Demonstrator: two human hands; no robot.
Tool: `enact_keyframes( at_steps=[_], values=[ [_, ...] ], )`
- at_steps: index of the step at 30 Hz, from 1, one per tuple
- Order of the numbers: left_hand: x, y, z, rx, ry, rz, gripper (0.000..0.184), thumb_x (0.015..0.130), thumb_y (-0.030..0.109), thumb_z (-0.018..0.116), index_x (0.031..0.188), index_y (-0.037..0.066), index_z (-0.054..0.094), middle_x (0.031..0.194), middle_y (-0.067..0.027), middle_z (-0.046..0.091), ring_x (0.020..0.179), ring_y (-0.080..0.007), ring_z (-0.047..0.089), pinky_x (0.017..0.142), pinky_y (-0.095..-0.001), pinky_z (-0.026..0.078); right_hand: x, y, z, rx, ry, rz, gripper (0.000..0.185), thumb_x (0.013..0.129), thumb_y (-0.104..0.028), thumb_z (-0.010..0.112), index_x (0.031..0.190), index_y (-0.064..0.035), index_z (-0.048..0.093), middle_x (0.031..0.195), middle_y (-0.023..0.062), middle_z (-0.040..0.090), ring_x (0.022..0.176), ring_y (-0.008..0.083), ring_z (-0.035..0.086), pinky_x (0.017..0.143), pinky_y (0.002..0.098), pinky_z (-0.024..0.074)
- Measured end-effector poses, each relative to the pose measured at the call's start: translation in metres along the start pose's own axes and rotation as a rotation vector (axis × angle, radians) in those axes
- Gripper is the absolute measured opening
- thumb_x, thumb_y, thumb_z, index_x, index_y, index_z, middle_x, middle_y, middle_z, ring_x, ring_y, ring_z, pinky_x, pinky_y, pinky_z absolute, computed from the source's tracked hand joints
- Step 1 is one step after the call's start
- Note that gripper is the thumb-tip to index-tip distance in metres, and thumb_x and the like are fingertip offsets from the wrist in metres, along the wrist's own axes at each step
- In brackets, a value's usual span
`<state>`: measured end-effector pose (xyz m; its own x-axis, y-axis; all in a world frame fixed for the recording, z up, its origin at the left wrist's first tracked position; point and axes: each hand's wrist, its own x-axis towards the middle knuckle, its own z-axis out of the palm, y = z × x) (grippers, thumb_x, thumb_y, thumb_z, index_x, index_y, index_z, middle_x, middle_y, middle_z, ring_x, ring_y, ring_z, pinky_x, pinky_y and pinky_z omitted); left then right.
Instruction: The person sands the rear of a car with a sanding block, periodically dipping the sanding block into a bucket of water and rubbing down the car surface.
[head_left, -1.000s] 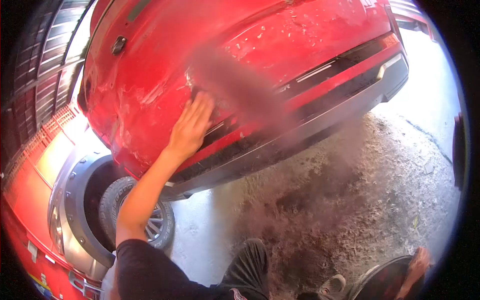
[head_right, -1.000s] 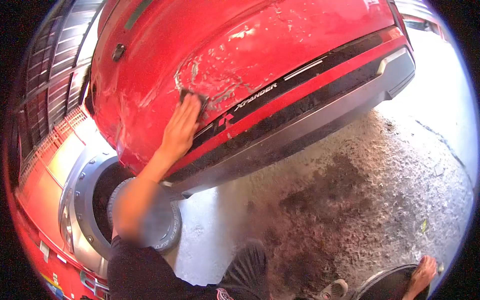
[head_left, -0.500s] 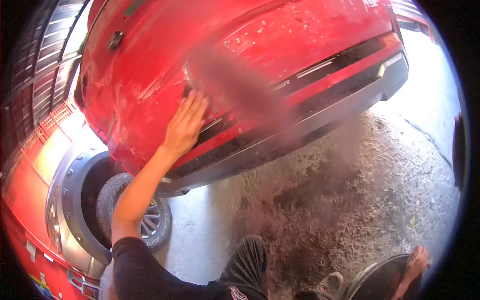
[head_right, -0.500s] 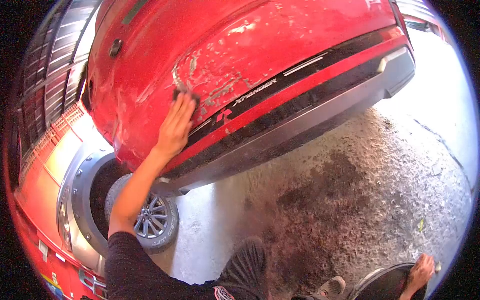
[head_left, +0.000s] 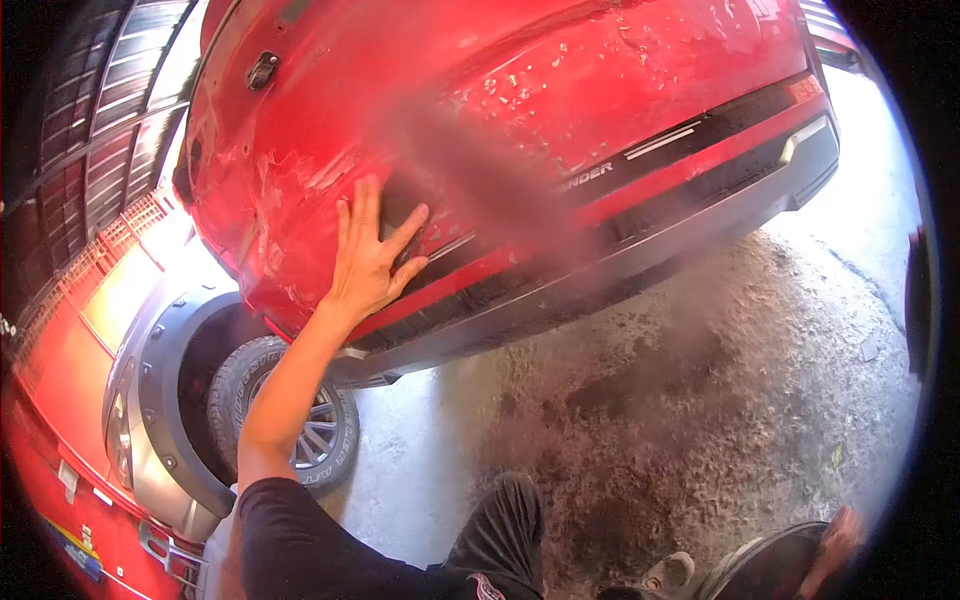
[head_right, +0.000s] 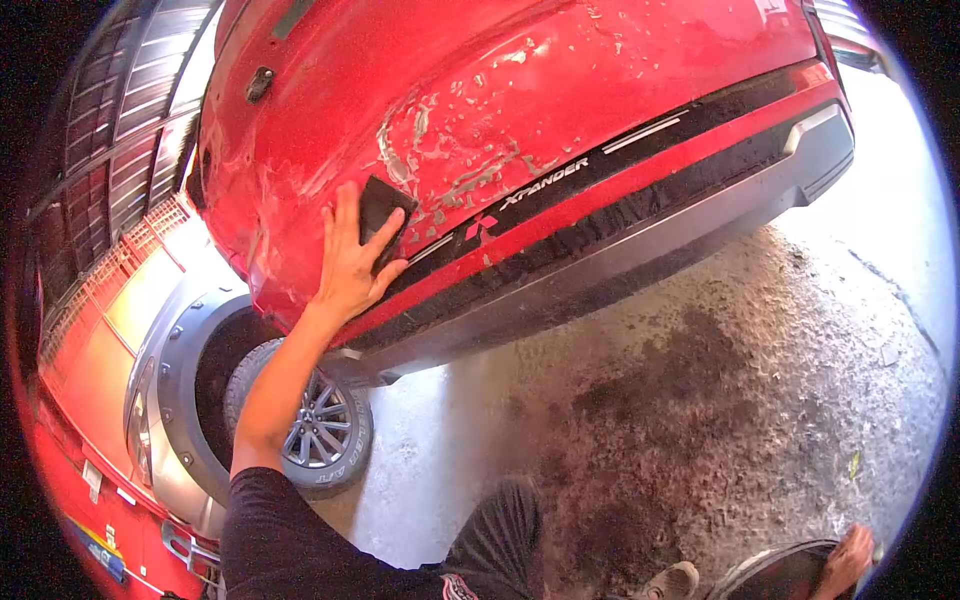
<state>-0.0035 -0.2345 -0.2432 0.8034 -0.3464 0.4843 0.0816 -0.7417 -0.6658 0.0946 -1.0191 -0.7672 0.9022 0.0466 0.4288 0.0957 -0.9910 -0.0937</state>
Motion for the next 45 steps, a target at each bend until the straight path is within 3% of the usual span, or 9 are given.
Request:
enact_keyframes(
  at_steps=[1, 6, 10, 15, 26, 31, 35, 37, 45],
  values=[
    [-0.001, 0.001, 0.000, -0.024, -0.027, -0.063, 0.079, 0.081, 0.034, 0.085, 0.152, 0.026, 0.052, 0.168, -0.0338, 0.007, 0.156, -0.0511, 0.010, 0.122, -0.0655, 0.012, -0.002, 0.005, 0.004, -0.009, -0.012, -0.003, 0.031, 0.109, -0.024, 0.044, 0.100, 0.0010, 0.059, 0.096, 0.0239, 0.058, 0.091, 0.0441, 0.057, 0.078, 0.0516, 0.0437],
    [0.007, 0.017, 0.007, -0.041, 0.173, -0.162, 0.061, 0.084, 0.027, 0.083, 0.140, 0.019, 0.061, 0.163, -0.0304, 0.026, 0.147, -0.0482, 0.032, 0.119, -0.0572, 0.028, -0.010, 0.037, 0.042, -0.036, 0.011, -0.037, 0.032, 0.109, -0.026, 0.045, 0.109, 0.0003, 0.063, 0.103, 0.0227, 0.061, 0.099, 0.0424, 0.058, 0.083, 0.0497, 0.0464],
    [0.007, 0.008, 0.000, -0.051, 0.207, -0.205, 0.050, 0.083, 0.016, 0.082, 0.130, 0.013, 0.064, 0.152, -0.0261, 0.041, 0.132, -0.0433, 0.045, 0.109, -0.0509, 0.042, -0.014, 0.039, 0.044, -0.052, 0.108, -0.073, 0.031, 0.104, -0.030, 0.049, 0.096, -0.0046, 0.063, 0.093, 0.0185, 0.062, 0.090, 0.0395, 0.060, 0.081, 0.0497, 0.0479],
    [0.001, -0.001, -0.004, 0.052, 0.248, -0.240, 0.032, 0.088, 0.008, 0.063, 0.120, 0.002, 0.061, 0.145, -0.0238, 0.047, 0.129, -0.0420, 0.047, 0.110, -0.0522, 0.038, 0.005, 0.008, 0.021, -0.127, 0.506, -0.158, 0.033, 0.098, -0.036, 0.054, 0.080, -0.0108, 0.064, 0.080, 0.0133, 0.064, 0.080, 0.0358, 0.063, 0.078, 0.0497, 0.0497],
    [0.026, -0.055, 0.008, 0.087, 0.391, -0.191, 0.036, 0.086, 0.029, 0.081, 0.107, 0.007, 0.061, 0.132, -0.0143, 0.061, 0.119, -0.0352, 0.056, 0.101, -0.0495, 0.040, -0.004, 0.000, -0.016, -0.111, -0.232, 0.121, 0.037, 0.109, -0.029, 0.045, 0.123, -0.0005, 0.064, 0.115, 0.0214, 0.063, 0.111, 0.0408, 0.059, 0.098, 0.0488, 0.0459],
    [0.065, -0.025, 0.005, -0.115, 0.379, 0.081, 0.036, 0.082, 0.016, 0.083, 0.113, 0.007, 0.066, 0.120, -0.0179, 0.064, 0.109, -0.0368, 0.065, 0.093, -0.0445, 0.054, -0.014, 0.015, 0.023, -0.147, 0.168, -0.015, 0.034, 0.110, -0.029, 0.042, 0.103, -0.0003, 0.058, 0.099, 0.0190, 0.056, 0.100, 0.0382, 0.056, 0.089, 0.0479, 0.0436],
    [0.086, 0.025, 0.017, -0.144, 0.224, 0.214, 0.056, 0.074, 0.020, 0.089, 0.126, 0.013, 0.069, 0.121, -0.0150, 0.065, 0.110, -0.0338, 0.064, 0.094, -0.0437, 0.054, -0.021, 0.016, 0.033, -0.207, 0.234, -0.019, 0.032, 0.110, -0.028, 0.042, 0.104, -0.0002, 0.057, 0.100, 0.0193, 0.056, 0.102, 0.0389, 0.056, 0.092, 0.0484, 0.0436],
    [0.085, 0.037, 0.024, -0.107, 0.163, 0.203, 0.056, 0.075, 0.017, 0.087, 0.128, 0.017, 0.071, 0.122, -0.0124, 0.065, 0.109, -0.0312, 0.064, 0.091, -0.0421, 0.052, -0.018, 0.012, 0.028, -0.195, 0.234, -0.008, 0.032, 0.110, -0.028, 0.042, 0.104, -0.0003, 0.057, 0.100, 0.0195, 0.056, 0.103, 0.0394, 0.056, 0.092, 0.0487, 0.0435],
    [0.077, 0.052, 0.032, -0.211, 0.293, -0.037, 0.043, 0.080, 0.009, 0.083, 0.122, 0.007, 0.071, 0.114, -0.0096, 0.070, 0.105, -0.0282, 0.065, 0.090, -0.0396, 0.046, -0.018, 0.020, 0.019, -0.009, -0.093, 0.120, 0.035, 0.111, -0.028, 0.040, 0.107, 0.0007, 0.058, 0.103, 0.0216, 0.057, 0.106, 0.0411, 0.056, 0.095, 0.0497, 0.0432]
  ],
)
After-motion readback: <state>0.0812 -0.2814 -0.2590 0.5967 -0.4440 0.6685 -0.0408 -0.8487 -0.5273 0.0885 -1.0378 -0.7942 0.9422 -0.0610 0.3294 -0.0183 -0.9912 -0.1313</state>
